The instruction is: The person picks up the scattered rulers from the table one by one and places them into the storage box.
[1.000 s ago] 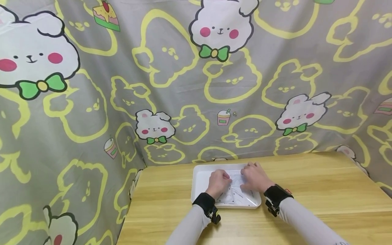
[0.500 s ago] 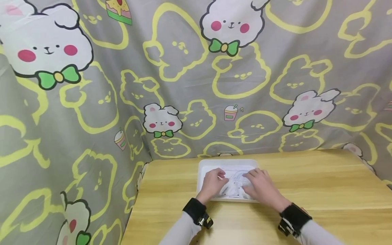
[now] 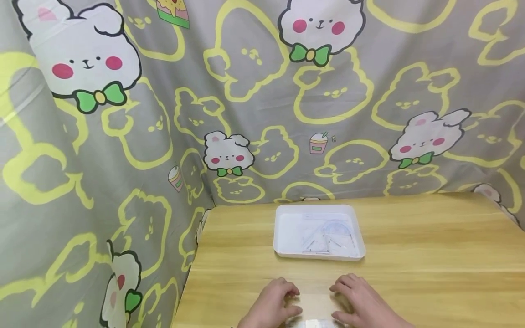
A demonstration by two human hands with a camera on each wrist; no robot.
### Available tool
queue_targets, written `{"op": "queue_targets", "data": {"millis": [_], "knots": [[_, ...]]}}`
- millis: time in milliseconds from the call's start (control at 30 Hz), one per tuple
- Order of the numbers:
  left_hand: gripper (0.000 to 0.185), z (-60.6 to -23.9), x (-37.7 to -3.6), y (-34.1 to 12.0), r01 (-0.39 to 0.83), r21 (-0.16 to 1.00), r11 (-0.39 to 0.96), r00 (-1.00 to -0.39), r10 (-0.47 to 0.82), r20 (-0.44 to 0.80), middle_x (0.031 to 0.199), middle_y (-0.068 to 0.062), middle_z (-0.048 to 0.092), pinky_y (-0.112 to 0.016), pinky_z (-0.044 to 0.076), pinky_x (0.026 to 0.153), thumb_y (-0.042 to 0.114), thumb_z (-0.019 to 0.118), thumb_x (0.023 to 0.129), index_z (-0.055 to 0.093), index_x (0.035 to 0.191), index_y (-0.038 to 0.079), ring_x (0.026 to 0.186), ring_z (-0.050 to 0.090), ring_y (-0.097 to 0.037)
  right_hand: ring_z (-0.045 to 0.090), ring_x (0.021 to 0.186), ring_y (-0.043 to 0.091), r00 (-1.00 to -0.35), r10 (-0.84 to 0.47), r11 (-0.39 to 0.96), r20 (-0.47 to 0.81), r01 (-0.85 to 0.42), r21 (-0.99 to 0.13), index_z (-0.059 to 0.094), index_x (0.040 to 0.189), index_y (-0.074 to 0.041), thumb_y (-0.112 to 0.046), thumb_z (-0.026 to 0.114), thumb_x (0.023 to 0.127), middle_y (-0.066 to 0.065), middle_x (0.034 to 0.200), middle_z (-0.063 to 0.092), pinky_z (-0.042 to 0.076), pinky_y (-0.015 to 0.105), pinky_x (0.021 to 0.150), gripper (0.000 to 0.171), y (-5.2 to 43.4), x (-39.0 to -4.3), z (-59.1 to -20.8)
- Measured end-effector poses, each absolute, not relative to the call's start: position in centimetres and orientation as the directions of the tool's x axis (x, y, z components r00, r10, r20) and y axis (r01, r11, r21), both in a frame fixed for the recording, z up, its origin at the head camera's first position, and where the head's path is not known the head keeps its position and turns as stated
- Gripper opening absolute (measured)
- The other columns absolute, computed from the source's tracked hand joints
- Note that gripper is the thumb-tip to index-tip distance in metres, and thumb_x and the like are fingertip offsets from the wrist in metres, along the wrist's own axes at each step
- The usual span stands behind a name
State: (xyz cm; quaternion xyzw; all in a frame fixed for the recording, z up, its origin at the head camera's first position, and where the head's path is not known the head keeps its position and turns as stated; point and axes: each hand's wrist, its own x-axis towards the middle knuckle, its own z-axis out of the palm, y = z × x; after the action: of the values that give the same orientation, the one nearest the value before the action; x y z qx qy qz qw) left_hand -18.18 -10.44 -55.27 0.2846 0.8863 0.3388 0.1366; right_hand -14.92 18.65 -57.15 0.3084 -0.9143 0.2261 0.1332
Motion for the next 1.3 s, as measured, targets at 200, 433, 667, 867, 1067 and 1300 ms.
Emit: {"op": "queue_targets", "data": {"millis": [200, 433, 667, 867, 1067, 1300], "knots": [[0.036, -56.6, -16.4, -11.2, 0.470, 0.582, 0.664, -0.785, 0.615, -0.068, 0.095, 0.016, 0.051, -0.015, 0.039, 0.072, 0.030, 0.093, 0.077, 0.076, 0.107, 0.018, 0.085, 0.039, 0.002, 0.042, 0.083, -0.002, -0.754, -0.564, 0.634, 0.336, -0.657, -0.409, 0.071, 0.096, -0.020, -0.053, 0.092, 0.066, -0.017, 0.093, 0.052, 0.041, 0.022, 0.066, 0.049, 19.0, -14.6, -58.1], [0.032, -58.3, -15.7, -11.5, 0.650, 0.361, 0.668, -0.740, 0.664, 0.105, 0.090, 0.017, 0.055, -0.014, 0.026, 0.068, 0.045, 0.087, 0.072, 0.076, 0.092, 0.023, 0.079, 0.036, 0.005, 0.034, 0.075, -0.005, -0.717, -0.636, 0.568, 0.286, -0.686, -0.455, 0.067, 0.082, -0.022, -0.034, 0.091, 0.075, -0.021, 0.082, 0.044, 0.032, 0.019, 0.062, 0.027, 18.6, -14.6, -59.3], [0.019, -59.0, -15.6, -10.8, 0.654, 0.335, 0.678, -0.744, 0.656, 0.126, 0.079, 0.019, 0.055, -0.014, 0.027, 0.067, 0.030, 0.088, 0.072, 0.071, 0.080, 0.024, 0.074, 0.037, 0.005, 0.036, 0.069, -0.008, -0.755, -0.619, 0.568, 0.217, -0.621, -0.540, 0.060, 0.077, -0.023, -0.013, 0.085, 0.072, -0.024, 0.074, 0.042, 0.033, 0.017, 0.058, 0.027, 18.1, -14.3, -59.2], [0.022, -58.2, -15.7, -10.2, 0.498, 0.554, 0.667, -0.775, 0.629, -0.061, 0.067, 0.019, 0.056, -0.011, 0.039, 0.062, 0.004, 0.080, 0.078, 0.064, 0.080, 0.019, 0.063, 0.045, 0.009, 0.046, 0.060, -0.010, -0.773, -0.630, 0.477, 0.078, -0.464, -0.747, 0.060, 0.080, -0.021, -0.006, 0.076, 0.082, -0.025, 0.068, 0.050, 0.041, 0.017, 0.052, 0.022, 18.4, -14.2, -58.6], [0.018, -57.2, -16.2, -9.9, 0.337, 0.704, 0.625, -0.778, 0.606, -0.166, 0.066, 0.017, 0.058, -0.016, 0.045, 0.060, 0.004, 0.077, 0.085, 0.064, 0.082, 0.016, 0.060, 0.050, 0.006, 0.049, 0.063, -0.009, -0.764, -0.642, 0.433, 0.058, -0.424, -0.796, 0.062, 0.084, -0.021, -0.010, 0.072, 0.093, -0.024, 0.071, 0.053, 0.044, 0.019, 0.054, 0.017, 19.1, -14.6, -58.5], [0.017, -57.9, -16.5, -10.9, 0.398, 0.743, 0.538, -0.787, 0.617, -0.025, 0.073, 0.018, 0.063, -0.012, 0.046, 0.062, 0.004, 0.077, 0.088, 0.064, 0.087, 0.015, 0.066, 0.053, 0.011, 0.048, 0.063, -0.009, -0.790, -0.607, 0.410, 0.089, -0.406, -0.817, 0.062, 0.086, -0.020, -0.010, 0.071, 0.096, -0.024, 0.073, 0.053, 0.044, 0.019, 0.055, 0.016, 18.9, -14.7, -58.6]]}}
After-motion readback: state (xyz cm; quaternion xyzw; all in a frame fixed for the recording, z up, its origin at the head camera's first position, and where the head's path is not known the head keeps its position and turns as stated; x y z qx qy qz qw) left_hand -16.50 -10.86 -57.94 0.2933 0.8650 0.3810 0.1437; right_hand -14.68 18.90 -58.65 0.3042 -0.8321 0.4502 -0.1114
